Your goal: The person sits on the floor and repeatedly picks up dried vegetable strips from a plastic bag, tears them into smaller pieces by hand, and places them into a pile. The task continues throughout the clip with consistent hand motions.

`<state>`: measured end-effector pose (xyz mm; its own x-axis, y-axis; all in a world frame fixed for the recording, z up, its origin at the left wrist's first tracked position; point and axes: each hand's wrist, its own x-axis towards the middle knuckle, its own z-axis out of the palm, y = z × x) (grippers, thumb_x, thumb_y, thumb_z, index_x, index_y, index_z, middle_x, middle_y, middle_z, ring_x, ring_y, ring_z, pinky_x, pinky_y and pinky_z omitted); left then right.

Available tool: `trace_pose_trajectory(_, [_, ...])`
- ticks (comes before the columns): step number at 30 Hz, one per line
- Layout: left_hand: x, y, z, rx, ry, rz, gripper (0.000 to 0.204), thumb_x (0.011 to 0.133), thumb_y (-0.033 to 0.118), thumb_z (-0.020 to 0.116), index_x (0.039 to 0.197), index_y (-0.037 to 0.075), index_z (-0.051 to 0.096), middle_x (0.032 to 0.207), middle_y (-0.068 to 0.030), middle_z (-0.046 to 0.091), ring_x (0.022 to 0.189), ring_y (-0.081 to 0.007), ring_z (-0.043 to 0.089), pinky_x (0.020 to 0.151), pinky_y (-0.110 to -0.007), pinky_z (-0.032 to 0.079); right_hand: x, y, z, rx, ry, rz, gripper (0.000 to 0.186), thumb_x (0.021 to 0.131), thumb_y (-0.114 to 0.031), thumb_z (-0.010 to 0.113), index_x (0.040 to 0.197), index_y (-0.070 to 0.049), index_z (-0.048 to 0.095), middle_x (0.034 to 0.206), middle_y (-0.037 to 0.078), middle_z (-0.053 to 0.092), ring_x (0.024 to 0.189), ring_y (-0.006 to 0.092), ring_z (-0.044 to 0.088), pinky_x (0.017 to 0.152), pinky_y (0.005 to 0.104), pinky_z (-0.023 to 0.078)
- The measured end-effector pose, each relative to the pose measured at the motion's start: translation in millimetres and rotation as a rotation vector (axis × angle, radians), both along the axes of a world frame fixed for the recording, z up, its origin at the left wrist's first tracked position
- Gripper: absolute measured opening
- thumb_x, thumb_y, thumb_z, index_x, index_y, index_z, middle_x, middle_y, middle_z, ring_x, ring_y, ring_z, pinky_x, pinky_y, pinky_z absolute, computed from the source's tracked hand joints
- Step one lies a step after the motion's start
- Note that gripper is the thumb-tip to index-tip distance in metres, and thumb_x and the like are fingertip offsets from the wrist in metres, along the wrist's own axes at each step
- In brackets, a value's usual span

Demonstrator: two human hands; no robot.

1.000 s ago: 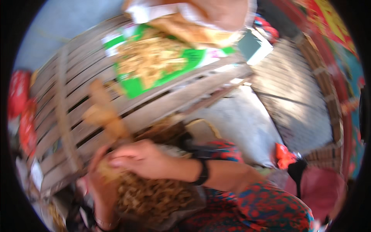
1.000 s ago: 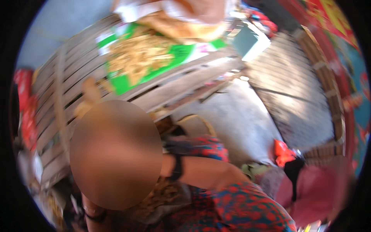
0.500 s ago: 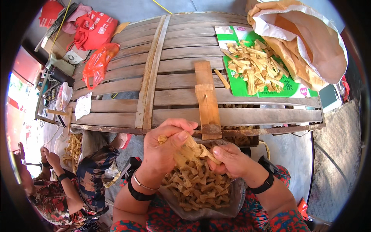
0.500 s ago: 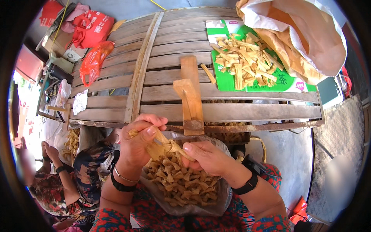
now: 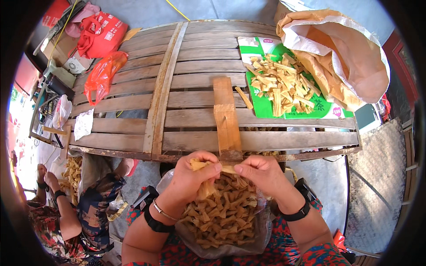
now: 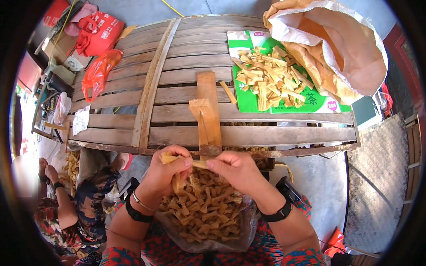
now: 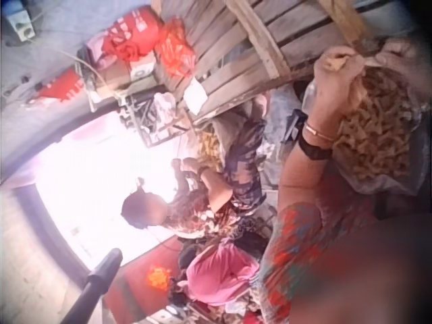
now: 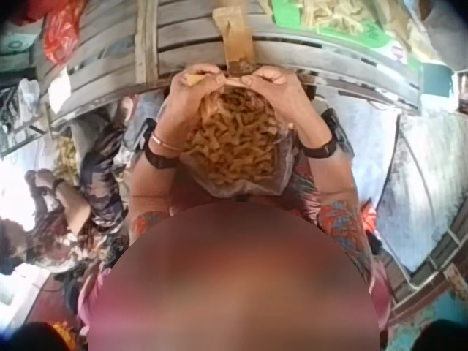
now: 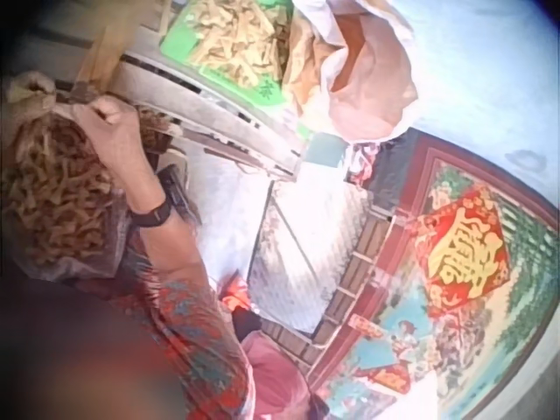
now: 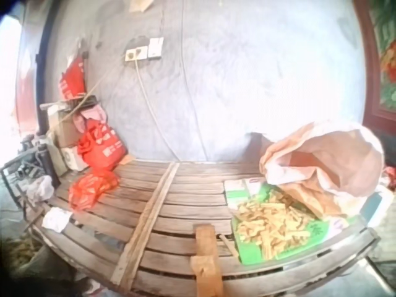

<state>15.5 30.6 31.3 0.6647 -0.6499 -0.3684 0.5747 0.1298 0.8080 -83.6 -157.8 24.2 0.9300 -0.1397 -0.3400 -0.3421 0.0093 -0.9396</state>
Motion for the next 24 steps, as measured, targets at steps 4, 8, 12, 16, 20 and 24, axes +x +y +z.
trace_pose_trajectory(4, [8.8, -14.2, -14.2, 0.084, -0.083, 0.091, 0.019, 0.087, 0.008, 0.065, 0.104, -0.001, 0.064, 0.078, -0.0065, 0.063, 0.067, -0.0105, 0.057, 0.059, -0.023, 0.045, 18.9, -10.2, -18.1, -0.190, -0.201, -0.183, 0.016, 0.088, -0.018, 0.070, 0.085, -0.003, 0.063, 0.067, -0.004, 0.057, 0.060, 0.0024, 0.047, 0.052, 0.0209, 0.039])
trace_pose_trajectory(8, [27.4, -30.9, -36.2, 0.190, -0.137, 0.170, 0.022, 0.091, 0.010, 0.061, 0.110, -0.001, 0.063, 0.082, -0.0088, 0.064, 0.065, -0.0134, 0.057, 0.060, -0.025, 0.047, 47.0, -12.4, -33.6, -0.654, -0.262, -0.225, 0.016, 0.083, -0.018, 0.072, 0.085, -0.005, 0.063, 0.070, 0.005, 0.063, 0.058, 0.0131, 0.057, 0.055, 0.0274, 0.046])
trace_pose_trajectory(12, [38.5, -33.3, -47.5, 0.420, -0.125, 0.189, 0.020, 0.092, 0.009, 0.060, 0.108, -0.002, 0.064, 0.091, -0.0090, 0.066, 0.073, -0.0141, 0.060, 0.064, -0.026, 0.048, 55.9, -14.7, -34.3, -0.781, -0.110, -0.261, 0.014, 0.079, -0.011, 0.075, 0.083, -0.005, 0.063, 0.077, 0.008, 0.067, 0.062, 0.0178, 0.062, 0.057, 0.0303, 0.049])
trace_pose_trajectory(16, [27.2, -23.4, -38.5, 0.216, -0.530, 0.182, 0.019, 0.092, 0.007, 0.059, 0.107, -0.002, 0.065, 0.098, -0.0080, 0.067, 0.087, -0.0157, 0.063, 0.076, -0.028, 0.050, 42.0, -2.7, -23.8, -0.824, -0.549, -0.172, 0.011, 0.078, -0.009, 0.073, 0.077, -0.008, 0.062, 0.074, 0.007, 0.061, 0.060, 0.0203, 0.060, 0.054, 0.0305, 0.049])
trace_pose_trajectory(20, [-7.8, -16.0, -23.1, 0.136, -0.264, 0.092, 0.019, 0.091, 0.008, 0.060, 0.106, 0.000, 0.067, 0.095, -0.0086, 0.069, 0.080, -0.0125, 0.063, 0.070, -0.028, 0.051, 27.5, 17.1, -7.8, -0.816, -0.892, 0.089, 0.015, 0.076, -0.011, 0.073, 0.072, -0.010, 0.059, 0.072, 0.004, 0.056, 0.058, 0.0220, 0.058, 0.049, 0.0322, 0.046])
trace_pose_trajectory(24, [-25.3, -14.3, -7.2, 0.382, -0.196, -0.375, 0.016, 0.089, 0.014, 0.059, 0.087, 0.001, 0.068, 0.081, -0.0048, 0.068, 0.071, -0.0096, 0.060, 0.064, -0.028, 0.050, 10.7, 22.1, 14.6, -0.753, -1.002, 0.249, 0.016, 0.076, -0.013, 0.072, 0.070, -0.009, 0.058, 0.065, 0.004, 0.053, 0.054, 0.0221, 0.056, 0.045, 0.0320, 0.044])
